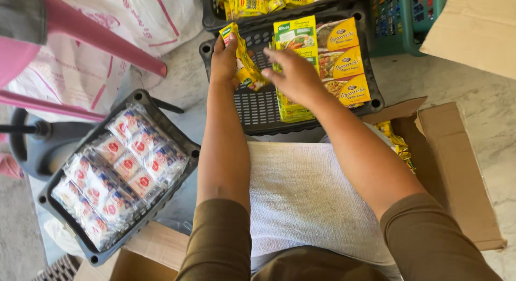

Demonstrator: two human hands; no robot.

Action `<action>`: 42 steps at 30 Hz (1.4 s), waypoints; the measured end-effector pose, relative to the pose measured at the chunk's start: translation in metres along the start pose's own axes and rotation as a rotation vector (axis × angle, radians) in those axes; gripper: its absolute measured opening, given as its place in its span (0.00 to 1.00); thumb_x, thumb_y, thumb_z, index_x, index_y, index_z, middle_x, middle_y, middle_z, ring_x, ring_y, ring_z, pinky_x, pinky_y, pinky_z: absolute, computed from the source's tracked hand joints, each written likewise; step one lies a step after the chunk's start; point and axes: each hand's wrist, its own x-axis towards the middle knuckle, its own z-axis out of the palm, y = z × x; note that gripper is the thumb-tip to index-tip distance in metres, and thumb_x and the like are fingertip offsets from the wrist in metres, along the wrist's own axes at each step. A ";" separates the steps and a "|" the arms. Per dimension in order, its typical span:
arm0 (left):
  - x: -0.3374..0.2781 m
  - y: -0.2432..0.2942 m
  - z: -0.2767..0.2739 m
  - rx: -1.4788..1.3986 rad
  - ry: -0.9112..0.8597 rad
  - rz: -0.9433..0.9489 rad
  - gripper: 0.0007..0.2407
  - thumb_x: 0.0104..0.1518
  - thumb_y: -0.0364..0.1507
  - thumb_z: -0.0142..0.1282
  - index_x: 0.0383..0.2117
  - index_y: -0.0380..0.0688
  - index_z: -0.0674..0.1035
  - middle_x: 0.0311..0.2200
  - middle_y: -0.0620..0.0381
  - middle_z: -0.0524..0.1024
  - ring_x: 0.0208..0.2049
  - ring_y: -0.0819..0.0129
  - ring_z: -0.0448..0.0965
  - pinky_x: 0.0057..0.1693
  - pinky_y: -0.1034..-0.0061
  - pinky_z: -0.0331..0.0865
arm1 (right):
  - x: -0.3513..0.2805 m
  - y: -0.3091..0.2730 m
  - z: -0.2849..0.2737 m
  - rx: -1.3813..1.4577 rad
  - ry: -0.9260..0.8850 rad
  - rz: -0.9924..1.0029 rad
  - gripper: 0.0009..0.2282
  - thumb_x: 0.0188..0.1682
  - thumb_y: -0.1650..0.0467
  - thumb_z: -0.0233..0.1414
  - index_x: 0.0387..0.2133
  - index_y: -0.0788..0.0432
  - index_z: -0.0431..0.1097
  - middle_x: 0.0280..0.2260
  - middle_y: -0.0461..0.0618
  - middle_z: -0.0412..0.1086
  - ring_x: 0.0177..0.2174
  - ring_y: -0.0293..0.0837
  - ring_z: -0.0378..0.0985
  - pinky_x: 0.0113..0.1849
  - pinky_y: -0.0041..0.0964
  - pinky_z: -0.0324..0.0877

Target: Sorting small seasoning packets into a plastic crate with other grocery items.

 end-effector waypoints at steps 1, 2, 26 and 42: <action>0.003 -0.009 -0.008 -0.004 0.015 0.001 0.15 0.65 0.36 0.53 0.55 0.44 0.72 0.41 0.53 0.78 0.33 0.61 0.83 0.40 0.65 0.82 | 0.000 -0.002 -0.007 0.003 -0.015 -0.006 0.23 0.54 0.64 0.58 0.62 0.56 0.64 0.50 0.55 0.75 0.41 0.50 0.79 0.44 0.46 0.73; 0.006 -0.017 -0.016 0.054 0.018 -0.044 0.15 0.64 0.37 0.53 0.54 0.45 0.73 0.38 0.54 0.77 0.30 0.60 0.82 0.36 0.64 0.80 | 0.000 -0.005 -0.014 0.023 -0.008 0.049 0.22 0.53 0.64 0.58 0.61 0.55 0.66 0.48 0.53 0.75 0.38 0.47 0.80 0.42 0.43 0.74; 0.037 -0.082 -0.036 1.204 0.280 -0.210 0.26 0.57 0.38 0.54 0.64 0.51 0.68 0.58 0.40 0.72 0.60 0.46 0.73 0.63 0.61 0.66 | -0.002 0.009 -0.044 0.004 0.088 0.047 0.15 0.52 0.69 0.59 0.52 0.58 0.73 0.44 0.51 0.76 0.38 0.48 0.79 0.42 0.42 0.73; -0.024 -0.059 0.045 1.673 0.244 -0.337 0.43 0.58 0.36 0.59 0.73 0.45 0.40 0.67 0.49 0.50 0.60 0.44 0.60 0.50 0.56 0.77 | -0.005 0.011 -0.042 -0.117 0.083 0.063 0.15 0.51 0.68 0.61 0.51 0.57 0.74 0.48 0.57 0.73 0.49 0.58 0.74 0.49 0.49 0.68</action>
